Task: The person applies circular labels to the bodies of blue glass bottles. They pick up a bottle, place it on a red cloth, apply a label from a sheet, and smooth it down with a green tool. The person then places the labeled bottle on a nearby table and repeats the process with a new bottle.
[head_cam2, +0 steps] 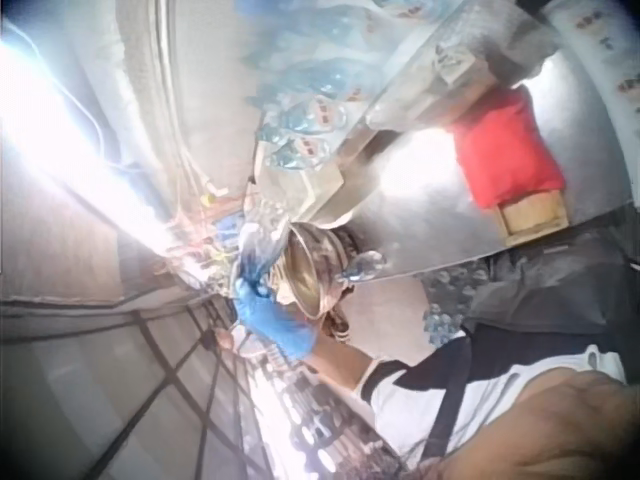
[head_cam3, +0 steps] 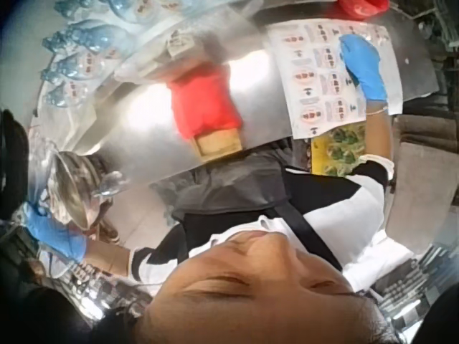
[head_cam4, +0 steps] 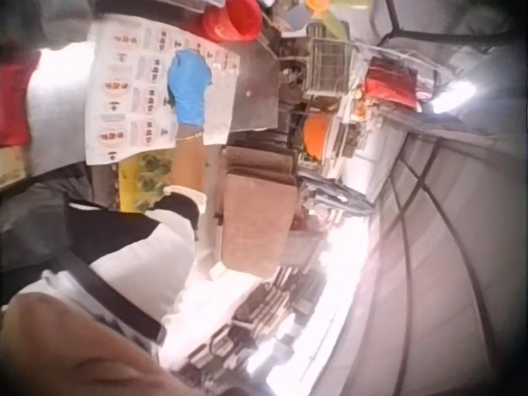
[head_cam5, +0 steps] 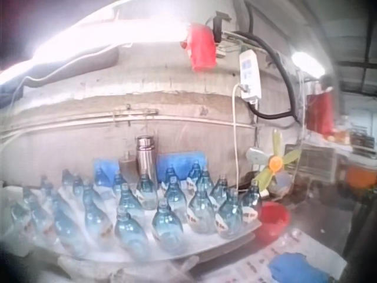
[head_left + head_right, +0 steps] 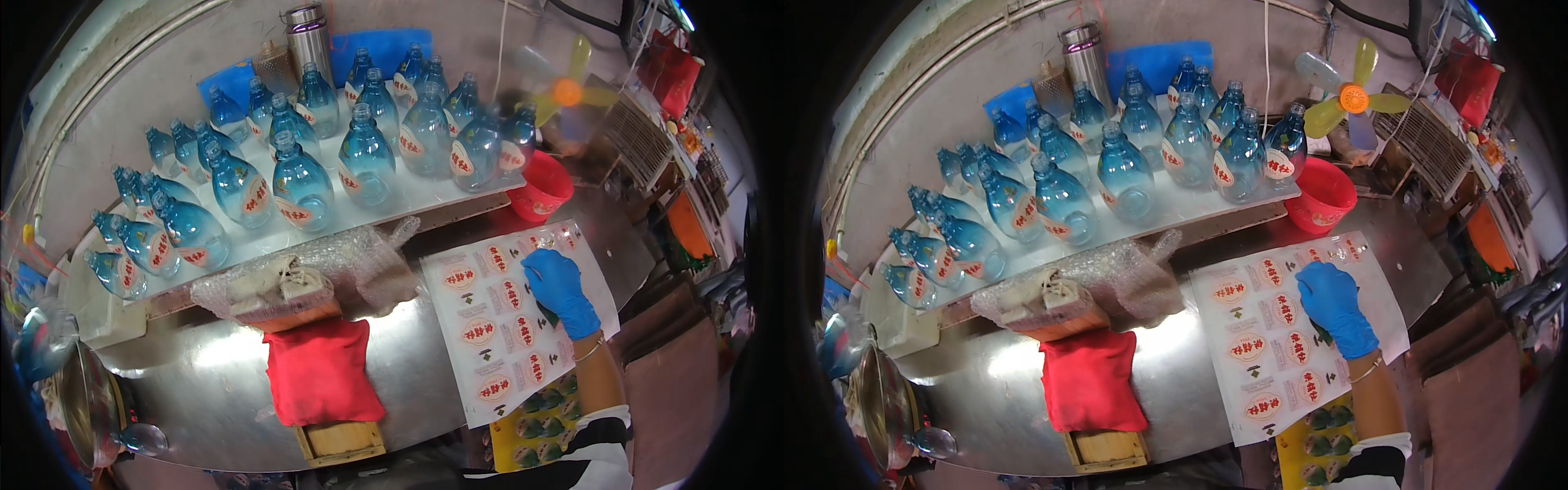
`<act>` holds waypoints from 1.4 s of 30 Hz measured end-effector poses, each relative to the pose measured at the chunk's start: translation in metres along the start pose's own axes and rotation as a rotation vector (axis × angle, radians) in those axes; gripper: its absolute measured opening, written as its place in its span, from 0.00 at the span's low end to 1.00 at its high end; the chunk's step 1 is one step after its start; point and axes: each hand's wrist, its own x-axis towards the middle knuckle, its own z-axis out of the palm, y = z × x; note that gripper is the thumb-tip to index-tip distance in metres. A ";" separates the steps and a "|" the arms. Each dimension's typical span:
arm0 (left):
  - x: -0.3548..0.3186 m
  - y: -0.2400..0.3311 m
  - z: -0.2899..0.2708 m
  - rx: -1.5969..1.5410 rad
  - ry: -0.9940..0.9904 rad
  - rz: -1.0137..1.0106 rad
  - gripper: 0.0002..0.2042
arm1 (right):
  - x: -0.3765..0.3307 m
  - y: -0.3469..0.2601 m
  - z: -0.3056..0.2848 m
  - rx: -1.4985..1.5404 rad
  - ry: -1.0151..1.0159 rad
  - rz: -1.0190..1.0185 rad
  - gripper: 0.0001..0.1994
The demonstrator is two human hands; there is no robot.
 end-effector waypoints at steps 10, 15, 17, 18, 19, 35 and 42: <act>-0.176 0.129 0.248 -0.042 -1.271 -0.259 0.08 | 0.035 -0.018 0.046 -0.111 -0.094 -0.182 0.15; -0.210 0.097 0.257 -0.091 -0.991 0.051 0.12 | 0.070 0.037 0.051 0.387 -0.107 -0.036 0.13; -0.221 0.100 0.235 -0.226 -0.965 0.136 0.32 | 0.077 0.045 0.048 0.450 -0.182 0.171 0.20; -0.230 0.087 0.220 -0.303 -0.955 0.175 0.42 | 0.081 0.046 0.052 0.454 -0.181 0.197 0.22; -0.246 0.080 0.206 -0.448 -0.946 0.120 0.49 | 0.089 0.035 0.047 0.382 -0.271 0.270 0.24; -0.288 0.064 0.180 -0.110 -0.955 0.020 0.47 | 0.109 0.046 0.049 0.321 -0.513 0.225 0.24; -0.289 0.046 0.194 -0.240 -1.043 -0.010 0.52 | 0.087 0.053 0.063 0.578 -0.122 0.311 0.12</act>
